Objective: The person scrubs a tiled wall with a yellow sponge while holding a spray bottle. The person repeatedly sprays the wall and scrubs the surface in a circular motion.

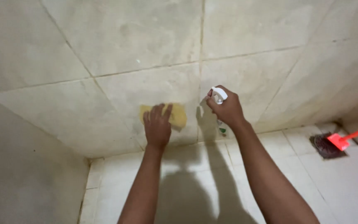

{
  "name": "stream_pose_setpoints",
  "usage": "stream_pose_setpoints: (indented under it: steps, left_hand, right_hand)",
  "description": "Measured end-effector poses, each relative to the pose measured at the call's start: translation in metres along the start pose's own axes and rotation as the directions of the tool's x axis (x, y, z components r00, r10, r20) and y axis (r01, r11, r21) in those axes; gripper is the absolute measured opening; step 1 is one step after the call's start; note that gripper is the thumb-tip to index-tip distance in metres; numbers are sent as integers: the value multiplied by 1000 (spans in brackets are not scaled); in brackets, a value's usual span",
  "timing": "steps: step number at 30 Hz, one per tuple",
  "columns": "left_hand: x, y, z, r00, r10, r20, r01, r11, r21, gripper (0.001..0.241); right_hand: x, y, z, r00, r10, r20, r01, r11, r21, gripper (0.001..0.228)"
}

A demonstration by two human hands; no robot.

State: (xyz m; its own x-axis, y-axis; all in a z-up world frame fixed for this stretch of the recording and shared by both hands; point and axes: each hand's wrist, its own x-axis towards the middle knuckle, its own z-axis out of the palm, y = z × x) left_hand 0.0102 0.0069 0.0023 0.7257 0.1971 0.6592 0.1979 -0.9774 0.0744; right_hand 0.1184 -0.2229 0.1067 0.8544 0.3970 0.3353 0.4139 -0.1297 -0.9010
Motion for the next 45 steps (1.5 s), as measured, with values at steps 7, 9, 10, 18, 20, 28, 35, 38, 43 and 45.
stream_pose_setpoints:
  steps: [7,9,10,18,20,28,35,38,43,45]
  left_hand:
    - [27,16,-42,994,88,-69,-94,991,-98,72]
    - [33,21,-48,993,104,-51,-110,987,-119,73]
    - [34,23,-48,993,103,-51,-109,986,-124,73]
    - [56,45,-55,981,61,-182,-92,982,-164,77]
    - [67,52,-61,975,40,-219,-82,979,-188,79]
    - [98,75,-55,946,11,-324,-79,978,-196,74]
    - [81,82,-9,952,21,-306,-69,987,-146,67]
    - [94,96,-33,935,-7,-354,-67,978,-196,68]
    - [101,102,-39,929,-48,-368,-50,966,-252,67]
    - [89,96,-12,926,32,-377,-101,981,-165,59]
  right_hand:
    - [3,11,-26,988,-155,-6,148,953,-265,21]
    - [1,-3,-27,988,-156,-15,146,949,-278,22]
    - [0,-4,-27,988,-155,-15,144,948,-283,22]
    - [1,-2,-32,994,-87,-64,76,983,-166,26]
    - [-1,-12,-37,993,-95,-66,83,982,-170,24]
    - [-6,-50,-56,998,-46,-43,45,998,-36,18]
    - [-11,-43,-70,998,-48,-31,47,998,-38,20]
    - [-13,-35,-73,1000,5,-25,-6,998,-60,20]
    - [-13,-32,-81,1000,19,-15,-20,994,-105,20]
    - [-16,-32,-85,999,19,-34,-24,992,-124,20]
